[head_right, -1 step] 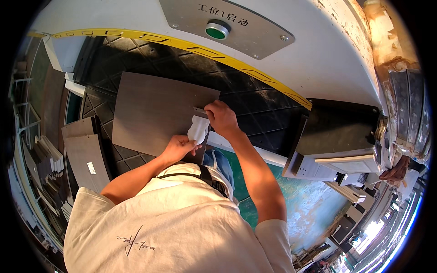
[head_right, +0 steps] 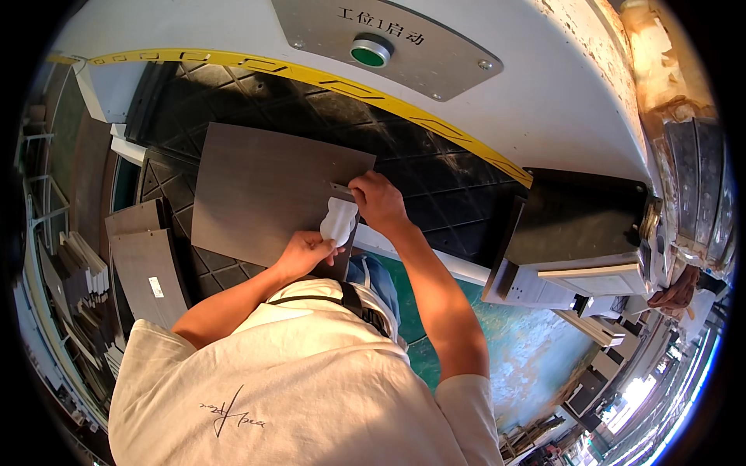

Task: The person cleans a flat panel on a workbench using a yellow air blower, a water bottle, and a cloth. They then apply a sticker to the panel and smooth it down with their fingers. The person repeats the cleaning process on a second panel.

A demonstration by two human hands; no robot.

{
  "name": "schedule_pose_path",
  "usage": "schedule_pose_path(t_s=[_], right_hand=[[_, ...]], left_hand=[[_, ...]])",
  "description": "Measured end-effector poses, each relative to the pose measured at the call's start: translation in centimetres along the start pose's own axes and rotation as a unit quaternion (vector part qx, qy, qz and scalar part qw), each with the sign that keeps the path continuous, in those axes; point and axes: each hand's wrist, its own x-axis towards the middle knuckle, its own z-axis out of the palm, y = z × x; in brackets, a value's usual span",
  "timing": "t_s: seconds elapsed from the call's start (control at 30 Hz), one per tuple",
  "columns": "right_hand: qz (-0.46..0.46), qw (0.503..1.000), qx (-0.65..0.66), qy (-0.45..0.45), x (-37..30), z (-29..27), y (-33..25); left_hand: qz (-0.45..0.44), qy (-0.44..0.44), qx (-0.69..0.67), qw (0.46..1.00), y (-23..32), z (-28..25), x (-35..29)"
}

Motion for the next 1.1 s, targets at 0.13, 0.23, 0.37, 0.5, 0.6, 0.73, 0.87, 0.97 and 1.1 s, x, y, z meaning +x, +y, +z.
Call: schedule_pose_path(t_s=[0.13,0.23,0.37,0.5,0.6,0.73,0.87,0.97,1.1], right_hand=[[0.002,1.0,-0.012,-0.008,0.0,0.0,0.2],[0.007,1.0,-0.003,-0.008,0.0,0.1,0.2],[0.004,1.0,0.001,-0.004,0.1,0.2,0.3],[-0.003,1.0,0.003,0.002,0.0,0.2,0.4],[-0.009,1.0,-0.002,0.004,0.1,0.2,0.5],[-0.007,1.0,-0.002,0.001,0.1,0.1,0.4],[0.0,1.0,0.004,-0.005,0.1,0.0,0.3],[0.0,1.0,0.005,-0.004,0.1,0.0,0.3],[0.012,1.0,0.01,-0.01,0.1,0.1,0.3]], left_hand=[[-0.009,-0.007,0.014,1.0,-0.1,-0.1,-0.3],[-0.025,-0.006,0.019,0.999,0.5,-0.1,-0.7],[-0.017,-0.006,0.014,1.0,-0.2,-0.2,-0.7],[-0.017,-0.01,0.022,1.0,-0.3,-0.3,-0.7],[-0.021,-0.012,0.027,0.999,-0.2,-0.3,-0.9],[-0.022,-0.013,0.036,0.999,0.1,-0.3,-1.2],[-0.025,-0.013,0.043,0.999,0.0,-0.4,-1.3],[-0.029,-0.017,0.055,0.998,-0.2,-0.6,-1.3],[-0.024,-0.014,0.087,0.996,0.0,-0.7,-1.6]])
